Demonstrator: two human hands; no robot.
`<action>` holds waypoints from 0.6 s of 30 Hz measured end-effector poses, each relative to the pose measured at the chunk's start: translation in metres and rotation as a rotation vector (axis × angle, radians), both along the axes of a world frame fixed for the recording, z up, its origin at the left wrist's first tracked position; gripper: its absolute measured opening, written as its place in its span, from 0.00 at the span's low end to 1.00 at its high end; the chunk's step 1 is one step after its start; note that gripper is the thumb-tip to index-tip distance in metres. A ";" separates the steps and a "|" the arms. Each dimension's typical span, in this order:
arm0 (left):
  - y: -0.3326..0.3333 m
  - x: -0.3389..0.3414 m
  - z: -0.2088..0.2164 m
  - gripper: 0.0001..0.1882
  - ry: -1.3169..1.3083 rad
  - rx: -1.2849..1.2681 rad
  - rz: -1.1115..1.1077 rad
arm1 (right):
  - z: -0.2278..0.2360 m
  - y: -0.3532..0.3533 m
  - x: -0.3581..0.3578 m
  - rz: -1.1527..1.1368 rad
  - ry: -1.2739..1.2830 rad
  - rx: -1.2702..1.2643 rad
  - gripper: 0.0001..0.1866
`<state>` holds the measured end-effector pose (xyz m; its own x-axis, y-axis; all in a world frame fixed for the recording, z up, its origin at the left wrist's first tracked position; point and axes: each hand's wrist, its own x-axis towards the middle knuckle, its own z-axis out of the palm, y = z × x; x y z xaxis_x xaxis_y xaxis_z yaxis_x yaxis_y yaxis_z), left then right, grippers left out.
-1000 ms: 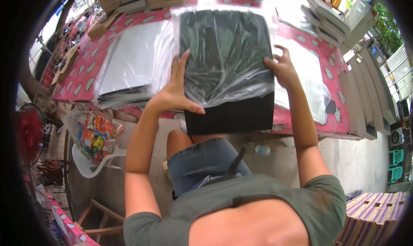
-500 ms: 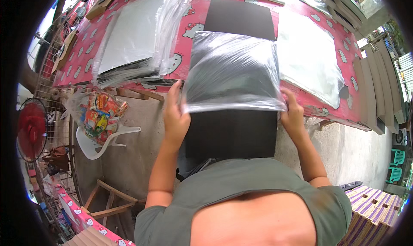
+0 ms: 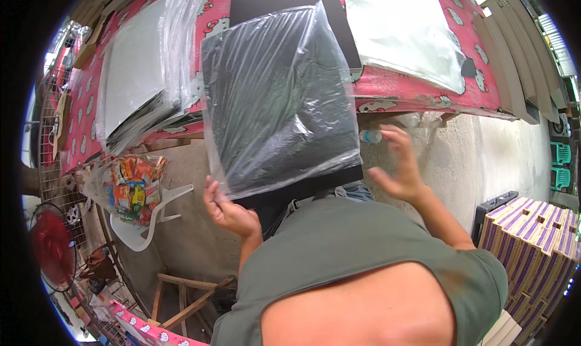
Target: The person inserts black and white paper sheets into plastic sleeves by hand and stacks them on a table.
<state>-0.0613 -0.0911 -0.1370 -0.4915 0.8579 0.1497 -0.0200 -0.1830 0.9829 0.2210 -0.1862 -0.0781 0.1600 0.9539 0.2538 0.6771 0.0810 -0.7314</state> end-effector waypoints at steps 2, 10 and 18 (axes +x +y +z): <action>0.007 -0.004 0.001 0.10 -0.032 0.020 0.004 | 0.003 0.021 -0.027 0.030 -0.241 0.014 0.34; 0.000 -0.010 0.015 0.13 -0.106 -0.071 0.047 | -0.022 0.052 -0.014 -0.131 -0.107 0.049 0.27; -0.029 -0.015 -0.002 0.14 -0.143 -0.134 0.001 | -0.012 -0.062 0.004 0.400 -0.012 -0.238 0.22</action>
<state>-0.0762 -0.1199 -0.1390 -0.5001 0.8651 -0.0376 -0.1611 -0.0502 0.9857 0.2253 -0.2482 -0.0904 -0.2336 0.9721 0.0194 0.6355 0.1678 -0.7536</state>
